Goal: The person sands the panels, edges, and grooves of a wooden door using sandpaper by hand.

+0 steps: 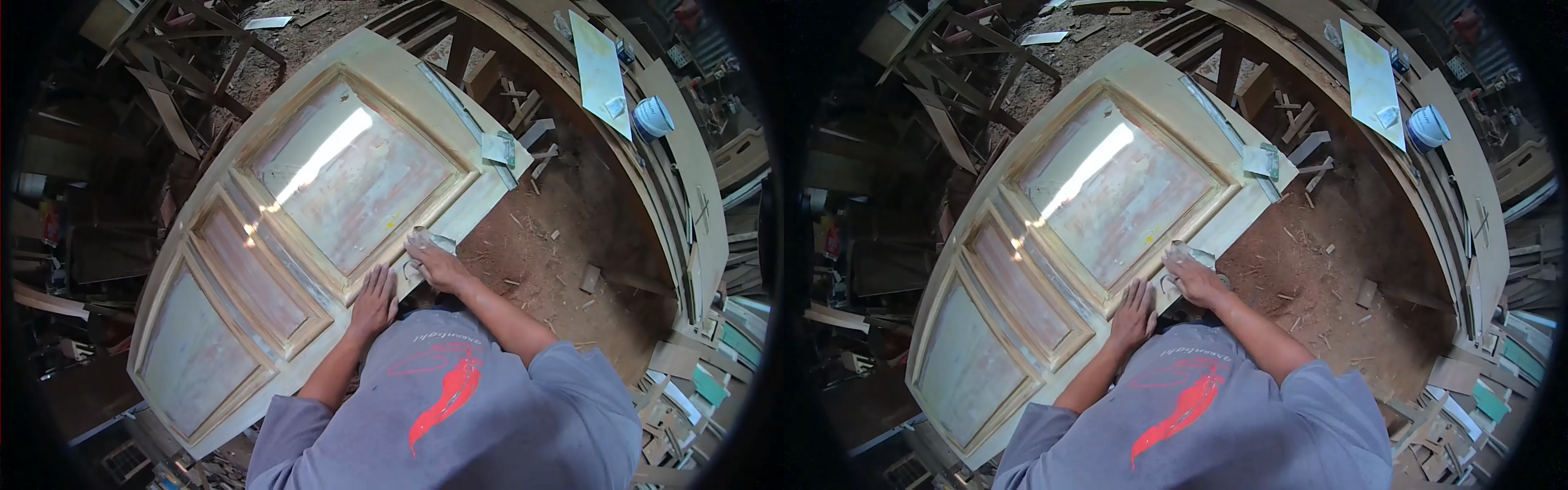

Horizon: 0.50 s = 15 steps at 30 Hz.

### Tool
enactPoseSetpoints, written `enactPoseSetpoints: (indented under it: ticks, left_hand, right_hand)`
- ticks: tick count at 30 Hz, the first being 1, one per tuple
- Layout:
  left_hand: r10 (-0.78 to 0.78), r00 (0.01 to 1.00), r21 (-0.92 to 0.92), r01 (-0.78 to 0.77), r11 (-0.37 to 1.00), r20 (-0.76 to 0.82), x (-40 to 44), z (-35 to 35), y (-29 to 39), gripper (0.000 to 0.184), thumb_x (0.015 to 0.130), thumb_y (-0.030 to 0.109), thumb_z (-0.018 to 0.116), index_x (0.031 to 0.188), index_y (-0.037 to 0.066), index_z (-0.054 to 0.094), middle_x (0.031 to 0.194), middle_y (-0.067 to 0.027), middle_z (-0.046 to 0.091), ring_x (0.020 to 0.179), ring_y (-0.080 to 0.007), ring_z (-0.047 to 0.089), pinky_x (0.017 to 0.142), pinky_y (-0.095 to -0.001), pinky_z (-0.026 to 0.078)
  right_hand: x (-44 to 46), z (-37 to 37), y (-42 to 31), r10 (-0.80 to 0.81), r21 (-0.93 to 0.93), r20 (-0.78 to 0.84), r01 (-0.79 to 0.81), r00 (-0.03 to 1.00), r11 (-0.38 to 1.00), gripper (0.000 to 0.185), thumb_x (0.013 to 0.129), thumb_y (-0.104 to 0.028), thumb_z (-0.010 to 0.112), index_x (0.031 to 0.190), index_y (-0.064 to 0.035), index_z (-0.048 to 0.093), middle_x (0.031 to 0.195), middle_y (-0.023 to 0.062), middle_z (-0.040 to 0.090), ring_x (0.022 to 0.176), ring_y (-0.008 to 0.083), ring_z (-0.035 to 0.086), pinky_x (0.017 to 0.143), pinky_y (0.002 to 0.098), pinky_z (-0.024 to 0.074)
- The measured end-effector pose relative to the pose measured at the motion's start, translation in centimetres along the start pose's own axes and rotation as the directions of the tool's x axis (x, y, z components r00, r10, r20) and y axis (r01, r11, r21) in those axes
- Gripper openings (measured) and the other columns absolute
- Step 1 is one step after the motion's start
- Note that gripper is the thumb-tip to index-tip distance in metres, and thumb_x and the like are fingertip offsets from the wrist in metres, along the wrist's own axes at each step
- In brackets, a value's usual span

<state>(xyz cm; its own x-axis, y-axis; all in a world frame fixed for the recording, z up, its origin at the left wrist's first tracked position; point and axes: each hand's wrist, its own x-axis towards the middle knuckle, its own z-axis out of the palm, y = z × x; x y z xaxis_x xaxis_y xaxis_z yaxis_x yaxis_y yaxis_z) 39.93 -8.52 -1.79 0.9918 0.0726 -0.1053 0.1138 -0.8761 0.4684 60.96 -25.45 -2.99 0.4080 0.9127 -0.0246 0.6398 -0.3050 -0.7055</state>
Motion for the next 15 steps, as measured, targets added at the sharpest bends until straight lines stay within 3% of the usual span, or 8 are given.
enactPoseSetpoints:
  ticks: [3,6,9,12,15]
  left_hand:
    - [0.048,0.999,0.01,-0.048,0.999,-0.004,4.0,0.9,0.5,0.082,0.101,0.035,0.059,0.167,-0.006,0.034,0.175,-0.0268,0.033,0.166,-0.0405,0.026,0.138,-0.0502,0.017]
    - [0.103,0.994,0.023,-0.103,0.994,-0.019,8.0,1.8,1.4,0.085,0.102,0.04,0.056,0.169,-0.006,0.032,0.177,-0.0253,0.03,0.168,-0.0387,0.024,0.139,-0.0487,0.015]
    - [0.157,0.987,0.048,-0.156,0.987,-0.025,12.4,2.5,2.6,0.086,0.103,0.043,0.055,0.169,-0.007,0.03,0.178,-0.0246,0.029,0.168,-0.0381,0.021,0.139,-0.0488,0.014]
    - [0.198,0.98,0.042,-0.197,0.979,-0.015,16.7,3.0,3.4,0.086,0.104,0.041,0.055,0.169,-0.008,0.029,0.179,-0.026,0.027,0.169,-0.0391,0.021,0.139,-0.0492,0.013]
    - [0.195,0.981,0.06,-0.194,0.979,-0.007,20.5,3.8,4.3,0.084,0.105,0.041,0.054,0.169,-0.007,0.03,0.179,-0.0252,0.026,0.168,-0.0388,0.021,0.139,-0.0492,0.015]
  right_hand:
    - [-0.6,-4.2,0.1,0.29,0.128,-0.067,-0.28,0.955,0.951,0.05,0.111,-0.027,0.06,0.154,-0.0018,0.059,0.154,0.0267,0.061,0.148,0.041,0.055,0.124,0.0477,0.0436]
    - [-3.2,-8.5,1.9,0.411,0.194,-0.379,-0.363,0.829,0.911,0.046,0.112,-0.029,0.06,0.148,-0.0006,0.064,0.144,0.0262,0.069,0.137,0.0403,0.065,0.117,0.0453,0.0505]
    - [-6.0,-11.7,5.1,0.472,0.24,-0.485,-0.407,0.736,0.881,0.044,0.113,-0.029,0.06,0.146,-0.001,0.066,0.14,0.025,0.072,0.132,0.0394,0.069,0.112,0.044,0.0531]
    - [-7.5,-14.0,6.6,0.428,0.177,-0.595,-0.409,0.68,0.895,0.044,0.113,-0.03,0.06,0.146,-0.0013,0.067,0.138,0.0244,0.073,0.128,0.0387,0.071,0.109,0.0444,0.0545]
    - [-6.9,-15.3,8.2,0.523,0.25,-0.507,-0.464,0.685,0.85,0.044,0.113,-0.031,0.061,0.145,-0.0009,0.068,0.138,0.0243,0.073,0.127,0.0379,0.072,0.109,0.0451,0.0543]
